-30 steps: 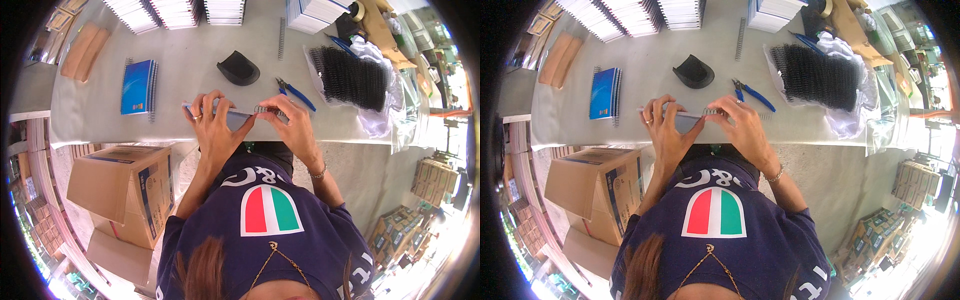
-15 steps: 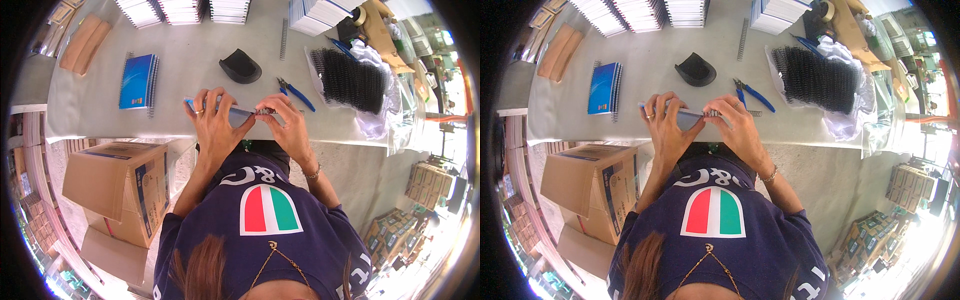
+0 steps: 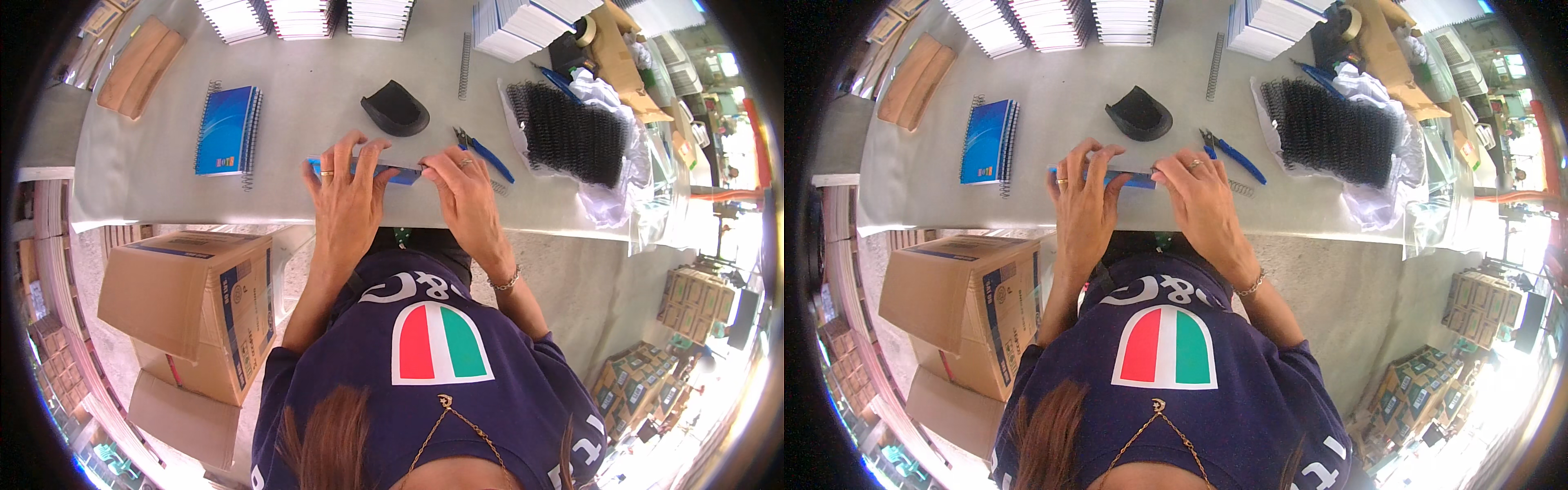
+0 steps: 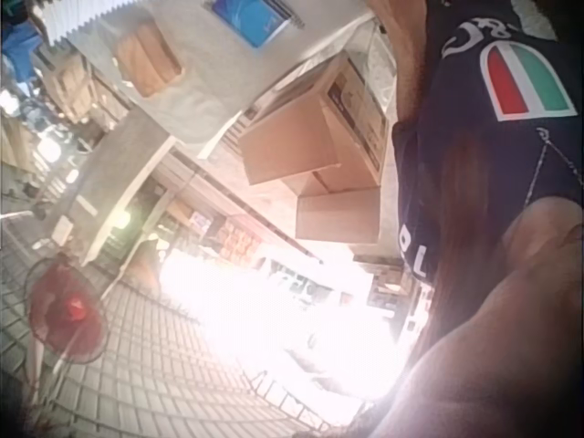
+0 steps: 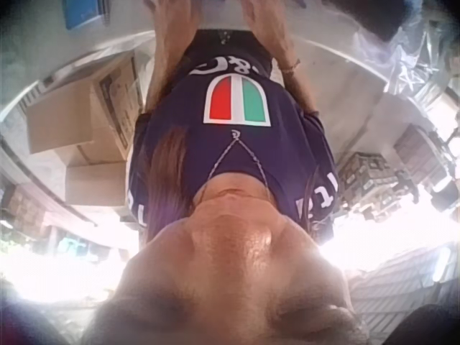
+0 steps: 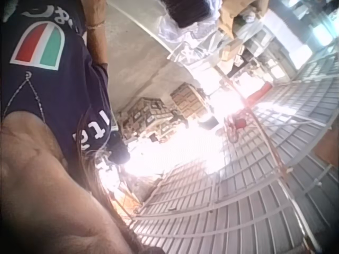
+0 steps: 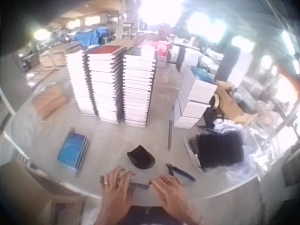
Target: The person assembles spiral-bound notebooks by inserting metal coils into the punched edges of blue covers and paper stacks. They use pliers to secure the coils and place finished notebooks into a cardboard box.
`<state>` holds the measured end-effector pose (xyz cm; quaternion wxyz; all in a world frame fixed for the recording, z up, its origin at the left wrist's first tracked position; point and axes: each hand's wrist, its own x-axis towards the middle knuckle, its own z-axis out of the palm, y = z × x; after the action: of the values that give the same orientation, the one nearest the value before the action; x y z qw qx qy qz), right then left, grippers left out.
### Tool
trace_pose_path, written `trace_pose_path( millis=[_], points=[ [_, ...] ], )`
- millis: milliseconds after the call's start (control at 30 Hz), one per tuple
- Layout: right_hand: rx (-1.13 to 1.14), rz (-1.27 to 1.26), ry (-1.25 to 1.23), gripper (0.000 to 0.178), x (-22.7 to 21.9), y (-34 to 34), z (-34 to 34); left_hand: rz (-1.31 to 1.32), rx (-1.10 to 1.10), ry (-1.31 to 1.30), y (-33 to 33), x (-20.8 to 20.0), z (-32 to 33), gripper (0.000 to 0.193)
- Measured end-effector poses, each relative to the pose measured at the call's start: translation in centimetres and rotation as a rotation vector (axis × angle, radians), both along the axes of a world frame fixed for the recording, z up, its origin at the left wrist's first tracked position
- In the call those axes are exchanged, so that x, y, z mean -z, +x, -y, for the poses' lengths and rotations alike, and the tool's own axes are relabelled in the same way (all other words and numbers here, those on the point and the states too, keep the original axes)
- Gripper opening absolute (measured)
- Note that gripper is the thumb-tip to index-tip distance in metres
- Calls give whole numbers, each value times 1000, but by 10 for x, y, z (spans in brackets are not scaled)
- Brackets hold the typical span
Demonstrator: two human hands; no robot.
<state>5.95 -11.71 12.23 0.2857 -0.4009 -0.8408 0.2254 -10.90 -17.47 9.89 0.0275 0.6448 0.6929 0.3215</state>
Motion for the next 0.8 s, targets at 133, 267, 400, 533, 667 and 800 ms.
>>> trace_pose_path(
  millis=[133, 267, 400, 533, 667, 800],
  points=[
    [-5, 7, 7, 11, 3, -3, -3, 307, -89, 160, 0, 3, 0, 47],
    [-8, 57, 21, 11, 0, -4, -3, 442, -153, 303, -1, 6, -1, 59],
    [-87, 93, 62, 15, -3, -7, -2, 433, -68, 170, -7, 21, 6, 55],
    [-154, 9, -280, 28, -8, 3, -25, 532, 17, 95, -18, 24, 9, 47],
    [120, 190, -269, 50, -16, -20, -48, 491, 97, 79, -38, 14, 10, 46],
    [93, 315, 32, 62, 20, -49, -65, 484, 122, 79, -53, 2, 8, 45]
  ],
)
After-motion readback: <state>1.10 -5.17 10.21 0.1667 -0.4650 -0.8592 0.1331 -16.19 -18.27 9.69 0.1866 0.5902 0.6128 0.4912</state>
